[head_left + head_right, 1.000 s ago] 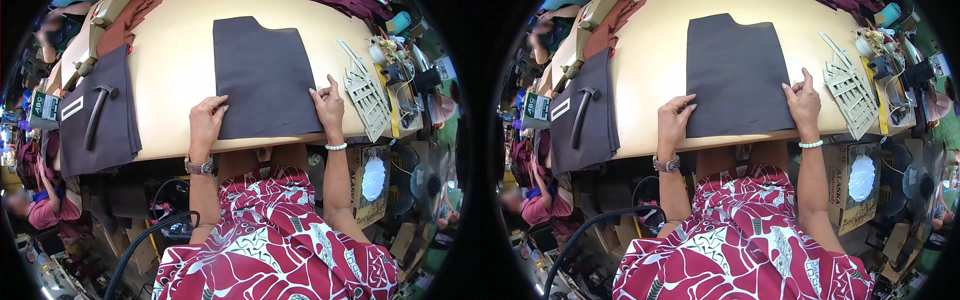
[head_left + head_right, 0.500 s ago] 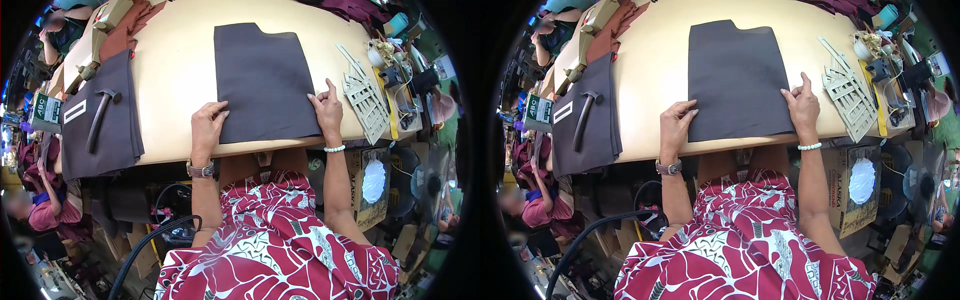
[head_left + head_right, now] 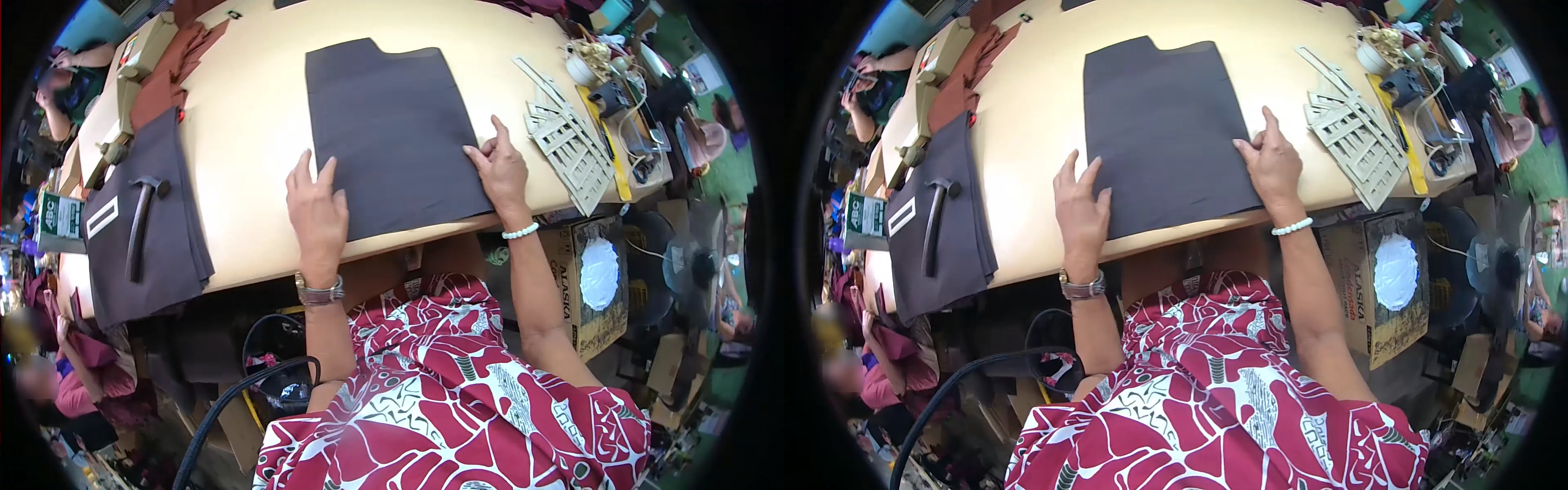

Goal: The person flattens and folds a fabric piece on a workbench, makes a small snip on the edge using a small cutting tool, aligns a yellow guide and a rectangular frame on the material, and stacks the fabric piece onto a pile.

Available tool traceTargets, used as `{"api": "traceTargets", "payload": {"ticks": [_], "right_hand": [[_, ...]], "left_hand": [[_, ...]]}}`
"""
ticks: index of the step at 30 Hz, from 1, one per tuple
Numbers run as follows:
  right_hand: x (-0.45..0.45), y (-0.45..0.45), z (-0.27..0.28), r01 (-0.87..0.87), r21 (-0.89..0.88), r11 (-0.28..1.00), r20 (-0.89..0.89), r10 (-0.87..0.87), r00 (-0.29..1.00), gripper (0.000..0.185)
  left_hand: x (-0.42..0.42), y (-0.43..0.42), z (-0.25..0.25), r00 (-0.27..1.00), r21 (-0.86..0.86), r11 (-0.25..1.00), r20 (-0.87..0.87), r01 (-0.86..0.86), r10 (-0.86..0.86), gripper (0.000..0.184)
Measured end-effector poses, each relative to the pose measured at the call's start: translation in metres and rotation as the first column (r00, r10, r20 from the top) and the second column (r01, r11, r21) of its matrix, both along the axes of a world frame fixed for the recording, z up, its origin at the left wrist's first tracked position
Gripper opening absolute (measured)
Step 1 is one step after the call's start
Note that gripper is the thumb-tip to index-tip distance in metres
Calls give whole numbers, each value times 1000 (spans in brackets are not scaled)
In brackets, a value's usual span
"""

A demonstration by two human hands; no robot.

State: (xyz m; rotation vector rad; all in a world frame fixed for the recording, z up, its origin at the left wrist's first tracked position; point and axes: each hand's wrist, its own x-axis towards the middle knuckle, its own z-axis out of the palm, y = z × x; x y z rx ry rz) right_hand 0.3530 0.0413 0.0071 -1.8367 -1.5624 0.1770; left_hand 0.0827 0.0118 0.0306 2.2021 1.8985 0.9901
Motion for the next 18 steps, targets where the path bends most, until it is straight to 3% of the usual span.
{"api": "traceTargets", "payload": {"ticks": [2, 7, 12, 13, 16, 17, 18], "right_hand": [[1, -1, -1, -17, 19, 1000, 22, 16, 1000, 65], [3, 1, -5, -27, 22, 999, 20, 27, 999, 64], [6, 1, -2, -44, 24, 999, 13, 44, 999, 64], [10, 3, 3, -69, -50, 996, 2, 69, 998, 59], [29, 0, 11, -215, 20, 976, -460, 200, 865, 52], [35, -11, 16, -257, 95, 962, -320, 274, 907, 45], [39, -23, 14, -309, 144, 940, -299, 339, 892, 42]], "left_hand": [[39, 5, 10, 996, 87, 995, -74, 51, -44, 40], [132, 17, -15, 928, 98, 924, 14, 370, -373, 44], [145, 7, -44, 908, -50, 910, -62, 412, -415, 55], [145, 6, -43, 906, -60, 909, -69, 413, -417, 58], [144, 3, -37, 903, -114, 905, -87, 410, -420, 75], [144, 3, -34, 903, -126, 905, -96, 407, -419, 77], [144, 2, -32, 903, -139, 905, -104, 402, -417, 80]]}}
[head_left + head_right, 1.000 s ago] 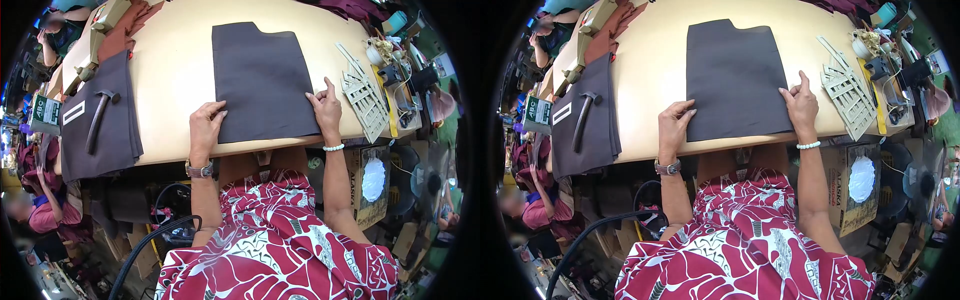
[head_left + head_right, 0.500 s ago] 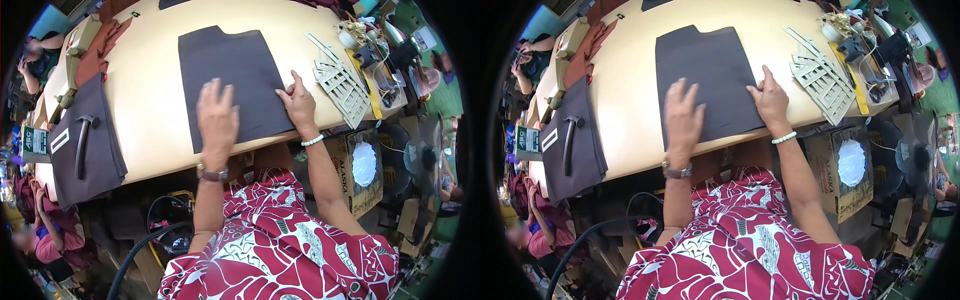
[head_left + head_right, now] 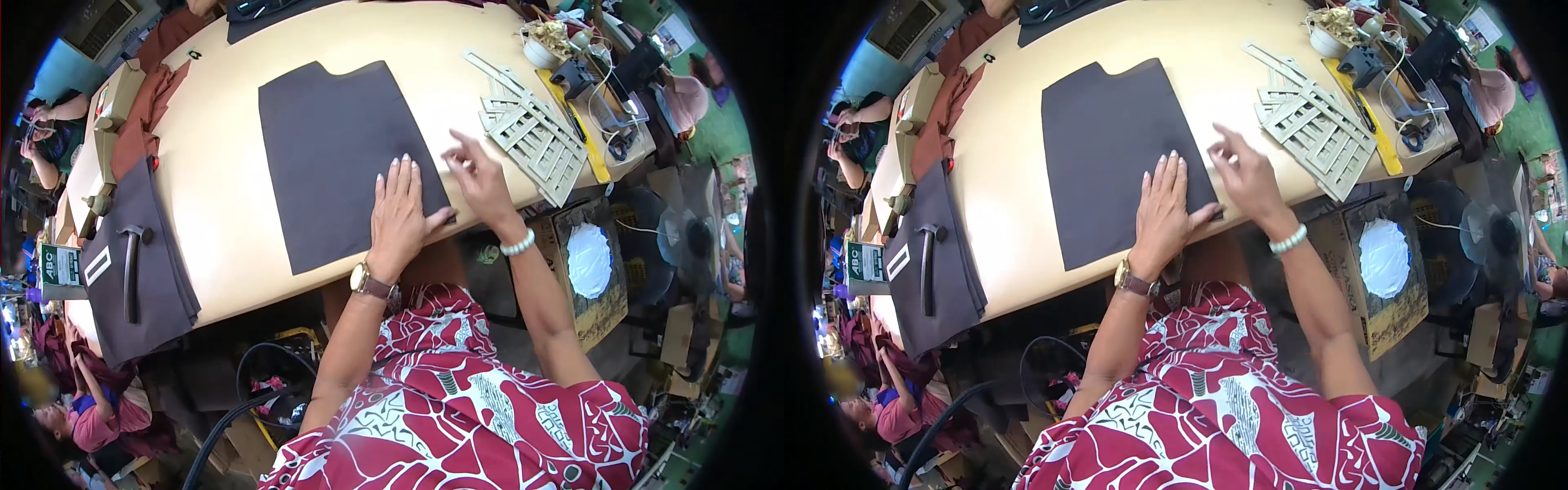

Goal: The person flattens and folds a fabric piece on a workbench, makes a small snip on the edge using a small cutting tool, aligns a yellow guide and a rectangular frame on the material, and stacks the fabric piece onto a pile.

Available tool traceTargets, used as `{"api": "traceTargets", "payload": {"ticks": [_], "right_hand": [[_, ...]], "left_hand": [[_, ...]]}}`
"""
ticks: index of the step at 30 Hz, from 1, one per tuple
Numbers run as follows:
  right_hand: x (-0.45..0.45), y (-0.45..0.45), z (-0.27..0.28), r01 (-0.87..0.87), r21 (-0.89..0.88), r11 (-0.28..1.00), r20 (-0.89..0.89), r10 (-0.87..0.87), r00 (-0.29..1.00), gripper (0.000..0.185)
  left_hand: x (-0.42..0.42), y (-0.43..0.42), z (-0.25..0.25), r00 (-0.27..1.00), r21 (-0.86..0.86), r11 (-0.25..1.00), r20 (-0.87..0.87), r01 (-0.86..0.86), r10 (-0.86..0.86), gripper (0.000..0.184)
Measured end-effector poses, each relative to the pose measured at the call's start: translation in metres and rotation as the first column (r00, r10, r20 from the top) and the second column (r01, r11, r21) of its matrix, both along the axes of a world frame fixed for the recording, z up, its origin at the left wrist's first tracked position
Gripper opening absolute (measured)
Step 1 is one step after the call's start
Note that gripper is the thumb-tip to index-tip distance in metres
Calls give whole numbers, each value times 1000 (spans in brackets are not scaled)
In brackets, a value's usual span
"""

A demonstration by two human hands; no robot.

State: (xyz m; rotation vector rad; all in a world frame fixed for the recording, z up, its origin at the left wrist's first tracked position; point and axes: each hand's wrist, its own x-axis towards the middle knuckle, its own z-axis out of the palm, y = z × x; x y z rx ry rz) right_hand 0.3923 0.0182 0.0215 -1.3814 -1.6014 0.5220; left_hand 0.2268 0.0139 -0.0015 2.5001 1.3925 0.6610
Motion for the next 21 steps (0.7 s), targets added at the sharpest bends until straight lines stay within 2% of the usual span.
{"api": "traceTargets", "payload": {"ticks": [2, 4, 6, 9, 21], "right_hand": [[4, -31, 2, -163, 22, 986, 83, 161, 983, 39], [12, -50, -7, -246, -4, 969, 350, 232, 907, 42], [14, -56, -5, -266, -82, 960, 410, 276, 869, 46], [17, -34, -8, -239, -98, 966, 505, 255, 825, 50], [6, 158, -26, -187, -1, 982, 509, 162, 845, 52]], "left_hand": [[-1, 0, 2, 1000, -18, 1000, -5, -2, 1, 85], [-1, 1, 1, 1000, -23, 1000, 3, 1, -1, 85], [-1, 1, 1, 1000, -16, 1000, -3, 2, -2, 86], [-2, 1, 0, 1000, -6, 1000, -20, 6, -6, 84], [0, 1, 6, 998, -35, 999, -62, -5, 3, 82]]}}
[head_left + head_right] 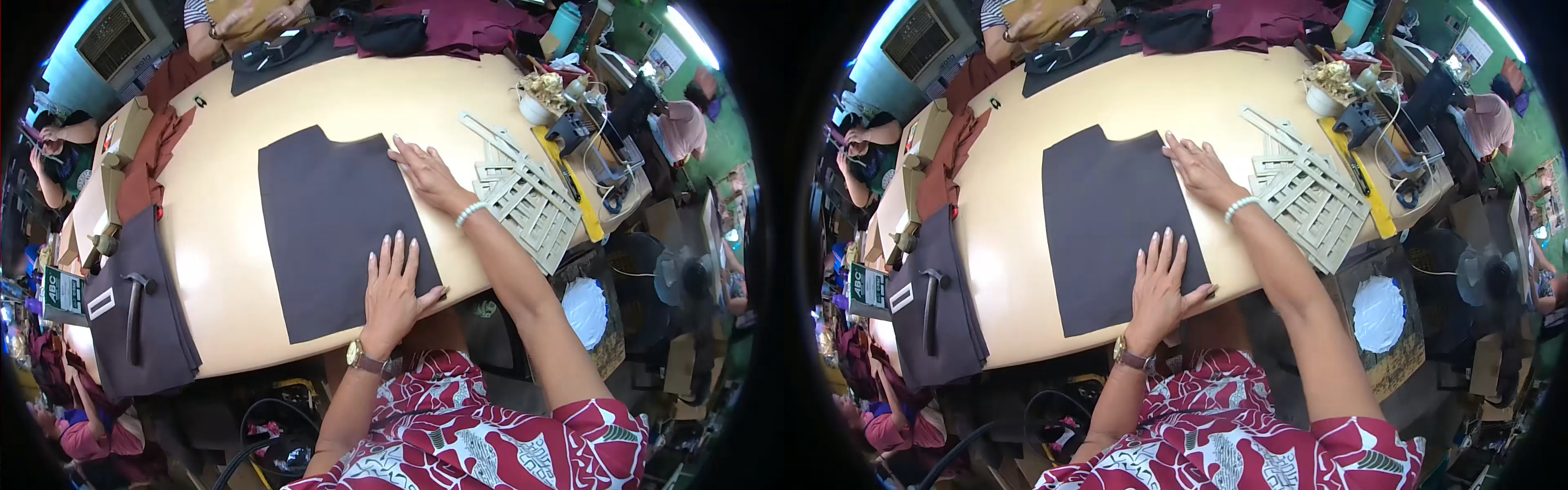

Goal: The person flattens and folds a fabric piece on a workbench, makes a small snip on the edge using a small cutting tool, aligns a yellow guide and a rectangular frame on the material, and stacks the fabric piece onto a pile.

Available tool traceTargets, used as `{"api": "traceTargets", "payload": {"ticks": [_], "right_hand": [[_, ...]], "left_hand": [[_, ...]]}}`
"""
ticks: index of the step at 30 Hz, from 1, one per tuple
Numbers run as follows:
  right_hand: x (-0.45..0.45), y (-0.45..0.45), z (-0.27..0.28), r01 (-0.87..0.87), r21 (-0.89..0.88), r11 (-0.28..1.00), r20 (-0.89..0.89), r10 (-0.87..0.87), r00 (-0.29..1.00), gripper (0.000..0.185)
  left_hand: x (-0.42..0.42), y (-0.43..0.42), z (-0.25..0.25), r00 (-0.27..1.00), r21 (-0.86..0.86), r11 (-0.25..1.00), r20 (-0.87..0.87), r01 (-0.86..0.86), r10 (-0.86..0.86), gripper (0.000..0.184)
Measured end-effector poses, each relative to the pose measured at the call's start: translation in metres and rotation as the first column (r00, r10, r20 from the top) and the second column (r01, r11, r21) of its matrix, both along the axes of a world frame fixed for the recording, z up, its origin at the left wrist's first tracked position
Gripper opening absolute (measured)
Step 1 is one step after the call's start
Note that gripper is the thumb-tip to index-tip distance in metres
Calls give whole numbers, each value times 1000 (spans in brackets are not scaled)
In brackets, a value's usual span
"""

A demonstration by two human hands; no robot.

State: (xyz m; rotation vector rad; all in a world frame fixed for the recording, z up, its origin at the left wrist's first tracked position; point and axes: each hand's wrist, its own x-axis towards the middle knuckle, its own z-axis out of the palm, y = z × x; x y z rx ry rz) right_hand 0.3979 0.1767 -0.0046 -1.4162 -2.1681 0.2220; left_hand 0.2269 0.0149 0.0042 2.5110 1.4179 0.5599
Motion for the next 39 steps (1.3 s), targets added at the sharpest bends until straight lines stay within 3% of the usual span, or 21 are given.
{"api": "traceTargets", "payload": {"ticks": [5, 8, 11, 13, 15, 17, 19, 22, 24, 25, 26, 27, 28, 29, 30, 31, 35, 39], "right_hand": [[-4, 46, -5, 30, 7, 1000, 4, -30, 1000, 53], [-10, 41, -16, 56, 114, 992, 51, -62, 997, 58], [-21, 4, 5, 70, -5, 998, 46, -69, 997, 63], [-28, -20, 8, 91, -17, 996, 113, -89, 990, 66], [-33, -31, -4, 119, 59, 991, 101, -124, 987, 70], [-34, -33, -1, 135, 3, 991, 17, -135, 991, 73], [-35, -31, 5, 114, -58, 992, -59, -117, 991, 75], [-22, -26, 17, 52, -139, 989, -213, -81, 974, 70], [8, -27, 30, 262, 34, 964, -149, -254, 956, 56], [43, -12, 4, 264, 396, 880, -138, -227, 964, 38], [72, -20, 18, 398, 346, 850, -97, -389, 916, 24], [100, -36, 29, 581, 276, 766, -194, -548, 814, 16], [143, -41, 21, 658, 221, 720, -31, -669, 743, 11], [185, -47, 10, 655, 386, 650, 193, -751, 632, 11], [207, -56, 11, 781, 284, 557, 269, -828, 492, 16], [223, -63, 11, 886, 158, 435, 133, -899, 418, 21], [249, -77, 14, 915, 73, 396, 190, -906, 378, 19], [247, -76, 20, 918, 68, 391, 130, -916, 381, 18]], "left_hand": [[2, -5, 1, 1000, 1, 1000, -11, -19, 19, 79], [1, -11, 2, 999, 3, 999, -3, -33, 33, 76], [-8, -35, 25, 1000, -77, 997, -29, 0, -2, 72], [-17, -44, 45, 998, -108, 994, -57, 30, -36, 60], [-20, -28, 63, 999, -275, 960, 14, 46, -43, 48], [-15, 7, 68, 994, -279, 960, 95, -30, 59, 35], [-4, 47, 39, 975, 93, 992, 212, -82, 60, 28], [2, 89, 1, 991, 258, 959, 90, -114, 94, 23], [5, 94, 6, 988, 180, 972, 56, -150, 142, 19], [7, 95, 9, 985, 136, 976, 38, -172, 169, 18], [8, 98, 9, 985, 133, 976, 29, -170, 168, 16], [7, 104, 10, 984, 131, 976, 17, -176, 175, 15], [6, 111, 11, 982, 129, 974, 6, -188, 189, 13], [5, 120, 8, 980, 115, 974, 69, -195, 188, 14], [4, 131, 5, 973, 100, 973, 131, -206, 192, 14], [0, 141, 4, 961, 86, 972, 190, -219, 200, 15], [-6, 168, 5, 936, 105, 946, 215, -307, 280, 25], [-9, 189, 26, 950, -190, 936, 37, -297, 309, 30]]}}
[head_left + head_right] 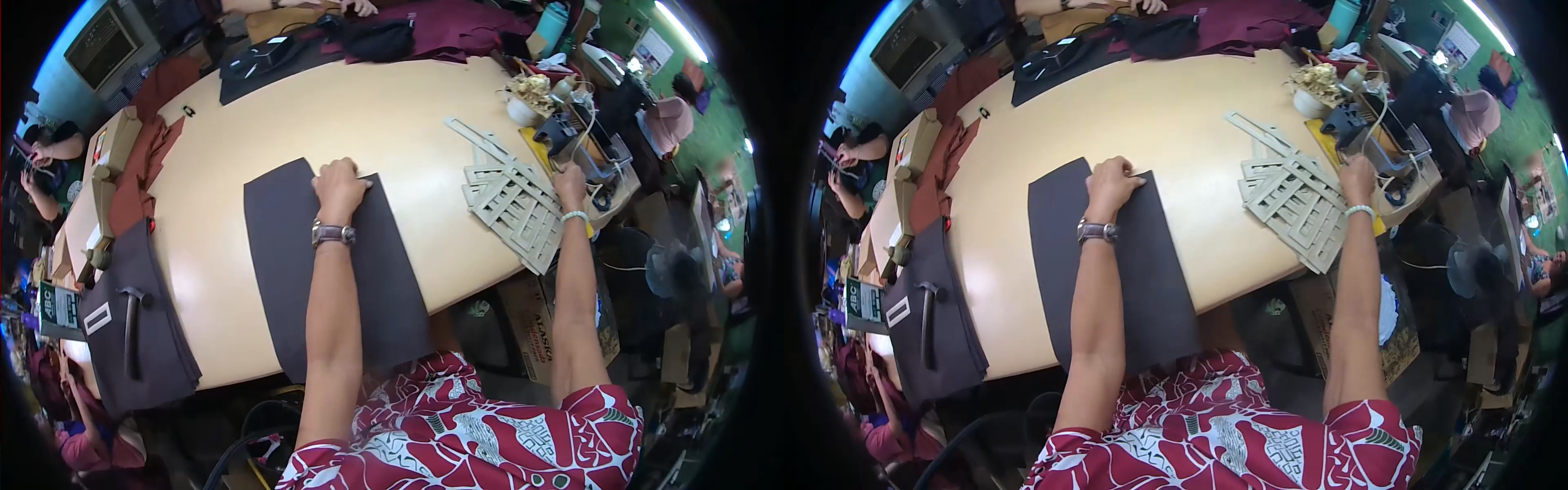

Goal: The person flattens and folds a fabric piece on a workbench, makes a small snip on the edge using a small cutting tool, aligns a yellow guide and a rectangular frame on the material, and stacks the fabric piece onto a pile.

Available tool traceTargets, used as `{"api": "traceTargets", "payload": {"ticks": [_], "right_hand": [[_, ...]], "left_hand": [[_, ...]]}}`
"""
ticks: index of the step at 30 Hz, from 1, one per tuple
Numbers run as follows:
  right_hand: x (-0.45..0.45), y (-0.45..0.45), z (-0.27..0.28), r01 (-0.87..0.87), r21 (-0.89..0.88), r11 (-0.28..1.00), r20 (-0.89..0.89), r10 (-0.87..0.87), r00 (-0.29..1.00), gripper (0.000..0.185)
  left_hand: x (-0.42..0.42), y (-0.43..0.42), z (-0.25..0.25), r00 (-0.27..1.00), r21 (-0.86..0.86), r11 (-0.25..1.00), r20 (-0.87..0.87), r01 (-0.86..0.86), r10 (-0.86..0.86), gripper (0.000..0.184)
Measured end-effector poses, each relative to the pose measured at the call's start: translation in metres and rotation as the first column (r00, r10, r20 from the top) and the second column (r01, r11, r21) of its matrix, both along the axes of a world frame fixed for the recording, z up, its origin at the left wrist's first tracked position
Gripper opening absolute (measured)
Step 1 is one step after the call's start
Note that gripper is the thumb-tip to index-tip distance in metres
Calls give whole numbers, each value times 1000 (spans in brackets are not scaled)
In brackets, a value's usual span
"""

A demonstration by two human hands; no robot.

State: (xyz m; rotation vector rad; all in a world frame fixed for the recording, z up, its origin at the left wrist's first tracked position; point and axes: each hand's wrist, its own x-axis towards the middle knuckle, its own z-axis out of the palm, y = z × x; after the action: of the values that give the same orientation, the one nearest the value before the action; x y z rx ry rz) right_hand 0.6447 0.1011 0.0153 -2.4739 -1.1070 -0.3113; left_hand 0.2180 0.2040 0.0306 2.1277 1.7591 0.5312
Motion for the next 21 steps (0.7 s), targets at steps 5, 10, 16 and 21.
{"api": "traceTargets", "payload": {"ticks": [5, 10, 16, 21], "right_hand": [[-62, -15, 43, -171, 283, 944, -39, 189, 981, 12], [-156, -18, 38, -276, 647, 711, -507, 671, 541, 16], [-242, -24, 36, -329, 546, 770, -813, 582, 13, 24], [-282, -47, 33, -339, 582, 739, -806, 579, -120, 30]], "left_hand": [[-4, 19, 5, 994, -201, 977, 89, 74, -57, 25], [-6, 16, 4, 963, -175, 966, 222, 192, -151, 21], [-26, -27, 21, 788, -215, 928, 604, 304, -118, 20], [-56, -89, 35, 526, -307, 862, 849, 404, 56, 20]]}}
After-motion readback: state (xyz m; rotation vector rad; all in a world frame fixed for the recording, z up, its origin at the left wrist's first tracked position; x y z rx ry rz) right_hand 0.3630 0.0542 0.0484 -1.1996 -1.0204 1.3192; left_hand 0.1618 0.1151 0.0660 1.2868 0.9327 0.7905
